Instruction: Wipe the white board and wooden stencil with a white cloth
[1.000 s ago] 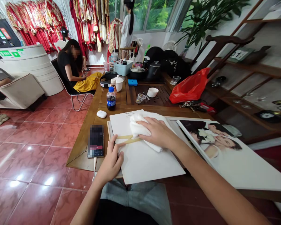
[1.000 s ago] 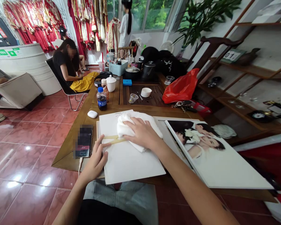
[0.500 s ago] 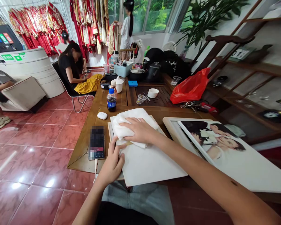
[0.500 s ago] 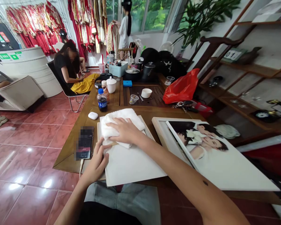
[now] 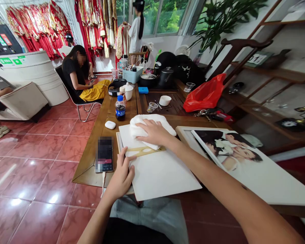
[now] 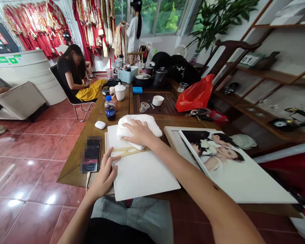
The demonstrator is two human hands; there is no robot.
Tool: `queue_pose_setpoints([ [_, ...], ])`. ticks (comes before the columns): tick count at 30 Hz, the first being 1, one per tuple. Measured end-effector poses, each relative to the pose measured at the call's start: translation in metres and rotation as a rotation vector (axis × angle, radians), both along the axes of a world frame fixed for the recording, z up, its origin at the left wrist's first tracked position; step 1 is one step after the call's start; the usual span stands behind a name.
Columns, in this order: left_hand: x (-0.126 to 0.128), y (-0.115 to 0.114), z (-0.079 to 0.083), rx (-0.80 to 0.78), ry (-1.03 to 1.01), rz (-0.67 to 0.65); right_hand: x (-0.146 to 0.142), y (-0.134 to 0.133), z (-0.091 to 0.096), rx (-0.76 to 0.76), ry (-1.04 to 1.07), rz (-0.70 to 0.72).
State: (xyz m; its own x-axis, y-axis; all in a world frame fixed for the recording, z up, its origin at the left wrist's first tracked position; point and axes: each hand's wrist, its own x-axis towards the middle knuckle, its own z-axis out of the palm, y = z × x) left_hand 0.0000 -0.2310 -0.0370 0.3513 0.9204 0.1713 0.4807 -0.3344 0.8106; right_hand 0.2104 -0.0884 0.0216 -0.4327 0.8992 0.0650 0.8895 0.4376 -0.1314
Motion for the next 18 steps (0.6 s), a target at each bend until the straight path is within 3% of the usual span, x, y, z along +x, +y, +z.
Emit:
queue_pose_setpoints([
  [5,-0.001,0.001,0.001,-0.009,0.012,0.005,-0.040,0.004,0.002,-0.010,0.032,0.119],
  [9,-0.001,0.002,-0.001,-0.002,0.014,0.001,-0.054,0.005,0.001,-0.011,0.046,0.169],
  [13,-0.001,0.002,-0.001,0.000,0.002,0.006,-0.041,0.007,-0.002,-0.009,0.038,0.157],
  [18,0.000,0.002,-0.001,-0.003,-0.012,0.002,0.003,0.009,-0.006,0.003,0.014,0.050],
])
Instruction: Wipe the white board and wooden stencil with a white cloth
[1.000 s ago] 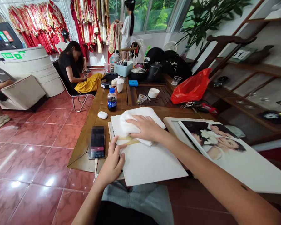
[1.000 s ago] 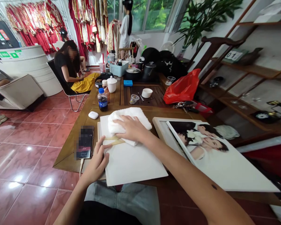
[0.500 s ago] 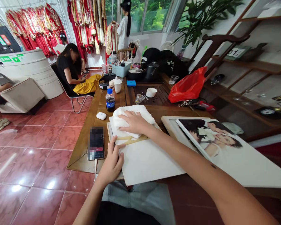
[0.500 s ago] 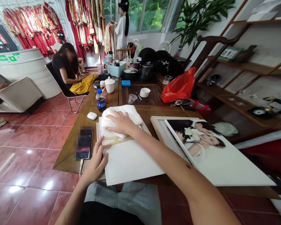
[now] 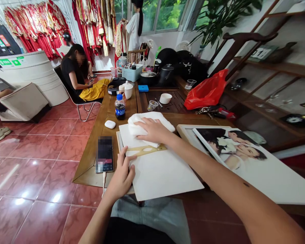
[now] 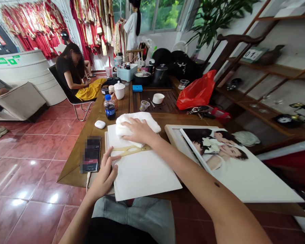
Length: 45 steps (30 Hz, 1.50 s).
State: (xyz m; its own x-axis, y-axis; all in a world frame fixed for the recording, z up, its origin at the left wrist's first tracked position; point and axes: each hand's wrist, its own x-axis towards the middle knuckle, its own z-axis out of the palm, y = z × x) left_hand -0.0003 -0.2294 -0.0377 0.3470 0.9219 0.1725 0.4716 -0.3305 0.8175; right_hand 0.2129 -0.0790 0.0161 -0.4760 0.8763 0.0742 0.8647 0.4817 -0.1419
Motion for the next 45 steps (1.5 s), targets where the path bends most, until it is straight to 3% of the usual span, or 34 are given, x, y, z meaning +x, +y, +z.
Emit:
queue_pose_setpoints([
  [6,0.000,0.000,-0.002,0.012,-0.003,0.002,0.029,-0.001,0.000,0.012,-0.018,-0.098],
  [15,0.001,-0.001,0.000,-0.002,0.020,0.014,-0.027,-0.023,0.002,-0.012,-0.003,0.122],
  [18,0.001,-0.001,0.001,-0.013,0.025,0.017,-0.033,-0.027,0.004,-0.018,-0.002,0.159],
  [23,0.000,-0.001,0.000,0.000,0.007,0.007,-0.012,-0.030,0.008,-0.014,-0.021,0.101],
  [30,0.001,0.000,-0.002,0.012,0.002,-0.005,0.039,-0.032,0.002,0.008,-0.053,-0.103],
  [33,0.001,-0.001,-0.002,0.009,0.005,-0.002,0.046,-0.033,0.001,0.014,-0.054,-0.130],
  [45,0.000,-0.001,0.001,-0.003,0.017,0.015,-0.020,-0.049,0.004,-0.003,0.011,0.097],
])
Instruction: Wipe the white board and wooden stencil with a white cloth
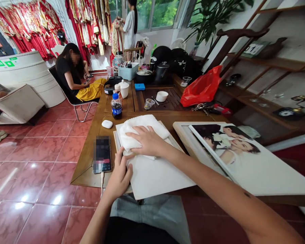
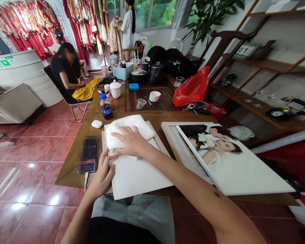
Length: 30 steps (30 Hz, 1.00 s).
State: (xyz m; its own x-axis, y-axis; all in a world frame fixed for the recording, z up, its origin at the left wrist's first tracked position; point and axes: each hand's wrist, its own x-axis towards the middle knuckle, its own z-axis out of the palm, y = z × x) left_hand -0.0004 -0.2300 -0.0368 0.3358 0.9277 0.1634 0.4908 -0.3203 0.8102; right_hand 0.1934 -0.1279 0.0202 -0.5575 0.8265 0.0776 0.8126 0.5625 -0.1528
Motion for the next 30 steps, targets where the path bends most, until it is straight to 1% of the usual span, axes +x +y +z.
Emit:
queue_pose_setpoints([
  [4,0.000,0.000,0.001,0.008,0.007,0.005,0.006,-0.002,0.003,-0.005,0.002,0.002],
  [8,0.000,0.000,0.000,0.000,0.002,0.001,0.029,-0.003,0.002,0.019,-0.006,-0.051],
  [11,0.000,0.000,0.000,0.003,-0.008,-0.006,0.053,-0.008,-0.004,0.043,-0.005,-0.110],
  [14,0.001,-0.001,0.000,0.010,-0.016,-0.012,0.076,-0.019,-0.012,0.063,0.003,-0.152],
  [16,0.002,-0.001,0.001,0.012,-0.023,-0.015,0.087,-0.029,-0.016,0.069,0.008,-0.152],
  [18,0.002,-0.001,0.001,0.019,-0.027,-0.018,0.091,-0.037,-0.019,0.072,0.012,-0.133],
  [20,0.002,-0.001,0.001,0.023,-0.022,-0.019,0.090,-0.042,-0.019,0.078,0.013,-0.104],
  [23,0.002,-0.001,0.000,0.014,-0.016,-0.011,0.078,-0.046,-0.016,0.081,0.009,-0.060],
  [30,0.001,0.000,0.001,0.017,-0.009,-0.012,0.030,-0.044,0.001,0.033,-0.004,0.080],
])
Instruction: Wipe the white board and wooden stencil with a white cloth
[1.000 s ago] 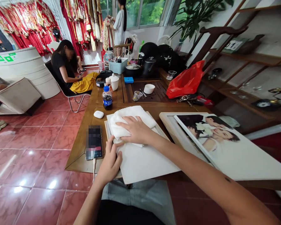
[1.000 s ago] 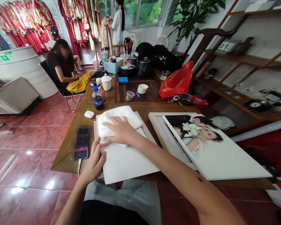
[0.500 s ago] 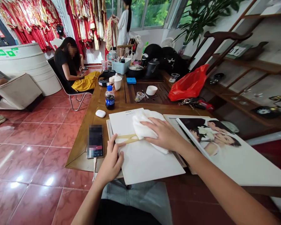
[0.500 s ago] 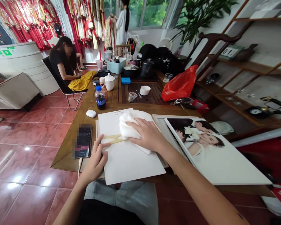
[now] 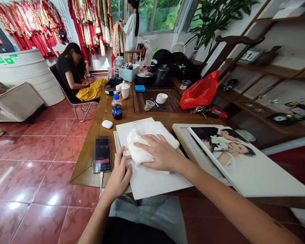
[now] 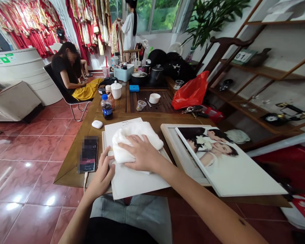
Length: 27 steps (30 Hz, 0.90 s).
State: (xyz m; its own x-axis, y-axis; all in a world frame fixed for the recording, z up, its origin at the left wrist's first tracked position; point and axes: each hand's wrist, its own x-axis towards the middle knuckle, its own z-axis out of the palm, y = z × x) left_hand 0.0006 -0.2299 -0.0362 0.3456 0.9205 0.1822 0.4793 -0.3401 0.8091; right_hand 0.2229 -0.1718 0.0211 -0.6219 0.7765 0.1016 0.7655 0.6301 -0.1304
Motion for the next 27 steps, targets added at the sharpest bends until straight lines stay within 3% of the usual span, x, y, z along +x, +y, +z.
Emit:
queue_pose_setpoints([
  [6,0.000,0.000,0.003,-0.001,-0.001,0.009,-0.013,0.004,0.003,-0.022,0.014,0.044],
  [15,-0.001,-0.001,-0.002,-0.003,-0.015,0.013,0.034,-0.009,-0.010,0.043,0.015,-0.111],
  [19,0.000,-0.001,-0.002,0.003,-0.010,0.015,0.039,-0.031,-0.017,0.073,0.014,-0.112],
  [24,0.001,-0.001,0.000,-0.003,-0.012,-0.006,0.016,-0.077,-0.020,0.021,0.076,0.040],
  [27,0.001,0.000,-0.001,0.009,-0.006,-0.004,0.013,-0.092,-0.020,0.000,0.089,0.036],
])
